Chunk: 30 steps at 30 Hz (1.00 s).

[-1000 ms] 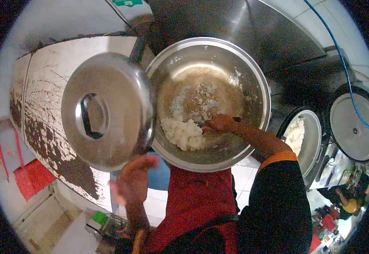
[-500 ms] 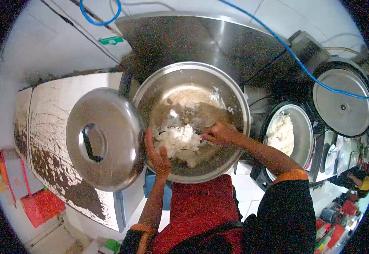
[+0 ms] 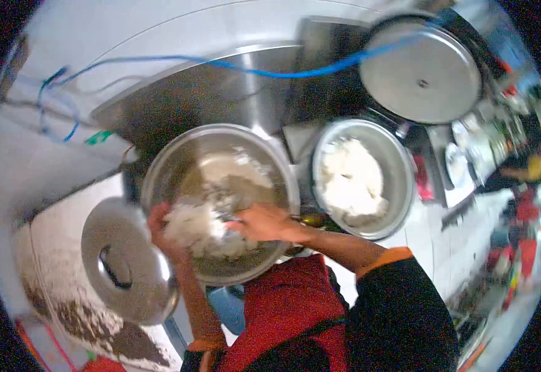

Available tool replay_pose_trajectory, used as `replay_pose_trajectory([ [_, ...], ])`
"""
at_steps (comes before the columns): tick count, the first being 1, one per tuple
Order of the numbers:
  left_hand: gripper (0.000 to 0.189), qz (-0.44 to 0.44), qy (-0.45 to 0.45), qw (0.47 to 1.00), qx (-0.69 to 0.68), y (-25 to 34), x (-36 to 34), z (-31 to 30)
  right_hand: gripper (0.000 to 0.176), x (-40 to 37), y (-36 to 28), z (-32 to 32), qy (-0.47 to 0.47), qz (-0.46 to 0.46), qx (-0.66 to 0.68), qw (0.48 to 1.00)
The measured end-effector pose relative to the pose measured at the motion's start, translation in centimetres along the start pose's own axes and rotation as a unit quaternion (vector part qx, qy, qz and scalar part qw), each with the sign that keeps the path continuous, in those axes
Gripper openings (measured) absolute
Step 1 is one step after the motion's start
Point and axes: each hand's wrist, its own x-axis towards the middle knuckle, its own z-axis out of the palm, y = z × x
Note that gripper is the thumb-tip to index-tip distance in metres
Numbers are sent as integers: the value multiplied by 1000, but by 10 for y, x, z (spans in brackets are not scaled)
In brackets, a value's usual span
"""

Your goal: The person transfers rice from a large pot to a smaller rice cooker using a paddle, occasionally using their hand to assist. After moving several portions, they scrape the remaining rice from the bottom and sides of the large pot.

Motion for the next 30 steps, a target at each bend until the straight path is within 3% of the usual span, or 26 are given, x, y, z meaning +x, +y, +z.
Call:
replay_pose_trajectory([
  [2, 39, 31, -43, 998, 18, 14, 4, -3, 46, -9, -6, -2, 24, -2, 25, 999],
  [5, 52, -7, -46, 996, 76, 97, -6, 43, 46, -23, -12, -14, 30, 9, 83, 996],
  [12, 52, -17, -56, 998, -19, 172, -40, 146, 38, -119, 1, -83, 142, 29, 159, 977],
  [14, 50, 68, -168, 983, 7, 176, -59, 189, 36, -156, 35, -91, 201, -3, 185, 962],
  [16, 51, 4, -243, 966, -93, 168, -78, 237, 40, -206, 50, -116, 241, 32, 154, 958],
  [18, 48, 75, -344, 932, -89, 143, -99, 279, 42, -252, 69, -129, 264, 139, 108, 948],
  [20, 44, 149, -424, 893, -5, 126, -126, 315, 42, -287, 94, -127, 289, 156, 68, 942],
  [22, 50, 35, -451, 892, 1, 92, -149, 344, 34, -312, 109, -118, 276, 247, -93, 924],
  [24, 57, -91, -452, 888, 8, 55, -162, 357, 29, -315, 136, -93, 245, 267, -154, 919],
  [25, 57, -94, -448, 889, 11, 42, -165, 357, 25, -317, 146, -81, 213, 290, -211, 909],
  [28, 66, -106, -453, 884, 47, 36, -165, 352, 21, -325, 164, -66, 217, 302, -224, 901],
  [30, 65, -234, -383, 891, -77, 45, -157, 337, 21, -320, 167, -70, 243, 298, -212, 898],
])
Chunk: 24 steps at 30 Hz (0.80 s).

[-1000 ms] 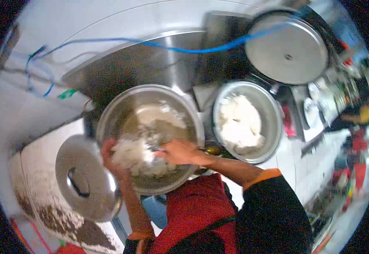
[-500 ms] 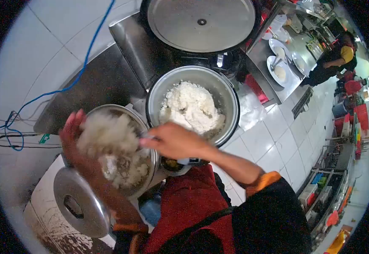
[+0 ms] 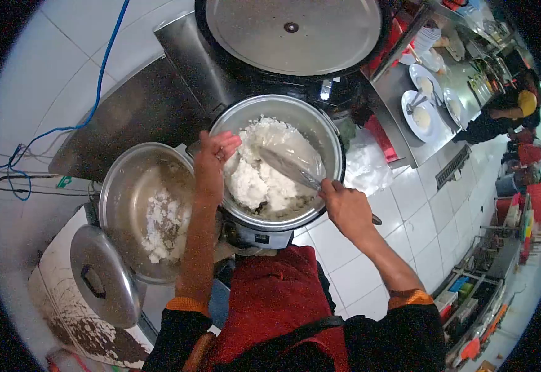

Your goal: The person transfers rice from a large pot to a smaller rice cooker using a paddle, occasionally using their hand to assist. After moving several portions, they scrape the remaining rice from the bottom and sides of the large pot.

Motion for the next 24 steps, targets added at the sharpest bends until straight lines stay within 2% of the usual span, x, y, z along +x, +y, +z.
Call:
replay_pose_trajectory([
  [1, 65, -37, 6, 993, -108, 2, 2, -9, 21, 6, -2, 2, -8, -34, 8, 999],
  [2, 65, -38, 12, 994, -106, 5, 2, -16, 21, 11, -6, 4, -19, -68, 15, 997],
  [4, 66, -87, 11, 930, -357, 14, 1, -27, 19, 23, -28, 9, -56, -112, 10, 992],
  [6, 68, -77, 25, 922, -378, 21, -1, -34, 18, 39, -41, 35, -108, -115, -41, 987],
  [8, 73, -59, -22, 886, -460, 20, 0, -42, 21, 66, -45, 51, -82, -127, -41, 988],
  [9, 73, -59, -18, 884, -463, 16, 0, -45, 23, 83, -44, 59, -29, -113, -70, 991],
  [10, 78, -49, -66, 870, -487, 12, 3, -46, 24, 91, -47, 62, 26, -98, -98, 990],
  [11, 82, -36, -118, 852, -508, 11, 6, -47, 24, 92, -49, 52, 29, -100, -101, 989],
  [13, 86, -20, -118, 857, -502, 14, 2, -51, 27, 95, -50, 16, -34, -46, -61, 996],
  [14, 90, -7, -118, 862, -493, 16, 1, -52, 27, 93, -55, 1, -26, -50, -68, 996],
  [16, 92, 7, -116, 865, -488, 16, 2, -55, 32, 69, -65, -16, -145, -44, -54, 987],
  [18, 92, 5, -104, 834, -542, 17, 1, -53, 33, 65, -59, 13, -120, -8, -42, 992],
  [19, 92, 14, -146, 823, -549, 22, -4, -53, 34, 66, -54, 21, -96, 23, -28, 995],
  [20, 91, 9, -148, 817, -557, 40, -17, -49, 34, 65, -47, 16, -88, 19, -34, 995],
  [22, 92, 19, -159, 803, -574, 92, -55, -42, 35, 66, -34, 2, -58, 61, 53, 995],
  [23, 94, 30, -163, 795, -584, 114, -78, -41, 34, 61, -35, -7, -48, 43, 94, 993],
  [24, 94, 22, -203, 772, -602, 140, -104, -41, 33, 59, -42, -19, -42, 21, 133, 990],
])
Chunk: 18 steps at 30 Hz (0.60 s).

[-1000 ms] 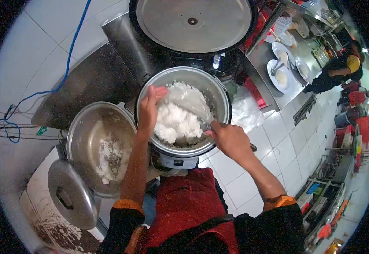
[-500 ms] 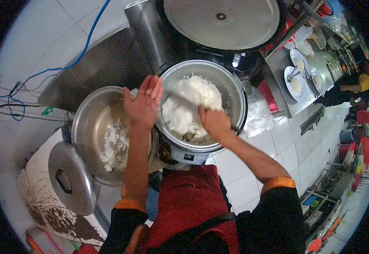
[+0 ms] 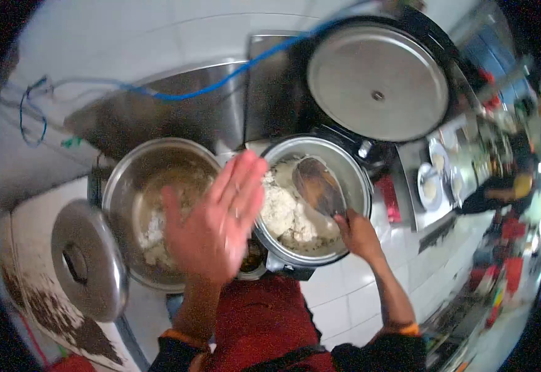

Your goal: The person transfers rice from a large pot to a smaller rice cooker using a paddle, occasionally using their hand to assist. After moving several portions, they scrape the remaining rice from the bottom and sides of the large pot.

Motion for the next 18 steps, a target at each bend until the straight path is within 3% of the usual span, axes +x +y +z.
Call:
replay_pose_trajectory([
  [2, 93, -21, -46, 998, -43, 13, -30, 31, 27, -12, -34, -9, 3, -77, 105, 991],
  [4, 91, -6, -84, 995, -46, 25, -51, 49, 23, -11, -69, 5, -115, 9, 165, 979],
  [5, 90, 5, -99, 994, -39, 31, -58, 52, 19, -5, -107, 6, -148, -36, 96, 984],
  [6, 89, 21, -109, 993, -38, 38, -66, 53, 14, 1, -133, 22, -113, -139, 74, 981],
  [7, 88, 34, -114, 992, -36, 46, -74, 56, 14, 12, -151, 46, -120, -168, 47, 977],
  [10, 86, 98, -111, 988, -35, 76, -101, 54, 33, 69, -204, 124, -174, -235, -125, 948],
  [11, 85, 126, -105, 986, -24, 87, -110, 52, 35, 96, -211, 165, -115, -277, -160, 941],
  [13, 83, 172, -91, 981, -9, 111, -131, 48, 40, 145, -230, 230, -128, -248, -284, 917],
  [16, 80, 235, -64, 970, 28, 145, -159, 43, 60, 176, -261, 296, -105, -310, -247, 912],
  [18, 78, 273, -43, 960, 50, 169, -176, 40, 59, 163, -269, 319, -63, -455, -241, 855],
])
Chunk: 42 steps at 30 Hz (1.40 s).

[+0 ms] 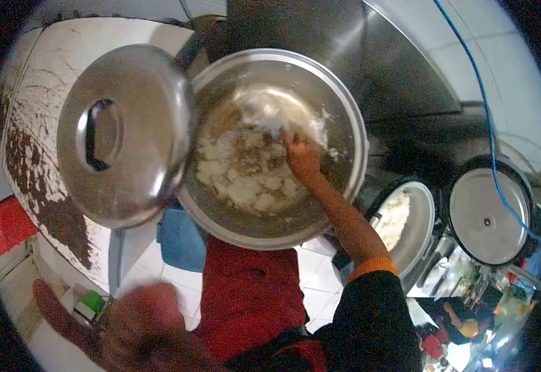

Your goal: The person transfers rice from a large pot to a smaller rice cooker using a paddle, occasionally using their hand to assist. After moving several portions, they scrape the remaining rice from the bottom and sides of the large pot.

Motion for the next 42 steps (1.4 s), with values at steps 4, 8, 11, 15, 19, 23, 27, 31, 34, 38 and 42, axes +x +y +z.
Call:
replay_pose_trajectory([
  [4, 75, 69, 36, 996, 44, 54, -6, -7, 66, -42, -46, 1, -116, -158, 56, 979],
  [8, 71, 141, 63, 982, 111, 95, -14, -9, 56, -24, -19, -43, -324, -123, 75, 935],
  [11, 77, 180, 82, 979, 45, 102, -6, -17, 46, 7, 21, 19, -107, 56, 319, 940],
  [15, 82, 216, 86, 972, -36, 112, -3, -34, 45, -3, -13, 30, -173, -1, 338, 925],
  [19, 81, 224, 54, 972, -55, 118, 0, -43, 48, -23, -21, -25, -334, -132, 186, 915],
  [23, 82, 221, 63, 973, -33, 114, 3, -49, 45, -10, 19, -20, -169, 139, 385, 897],
  [27, 86, 229, 71, 968, -79, 106, 11, -40, 39, -34, -3, 14, -271, 59, 244, 929],
  [31, 90, 223, 32, 970, -88, 97, 14, -14, 42, -56, -22, 3, -259, -6, 311, 915],
  [34, 90, 186, 4, 979, -81, 89, 9, 21, 41, -35, 19, 23, -159, 199, 446, 858],
  [38, 89, 122, -10, 986, -112, 60, 11, 54, 42, -14, -17, 1, -259, 210, 361, 871],
  [42, 89, 95, -11, 986, -136, 44, 18, 67, 44, 13, -41, 0, -224, -53, 254, 939],
])
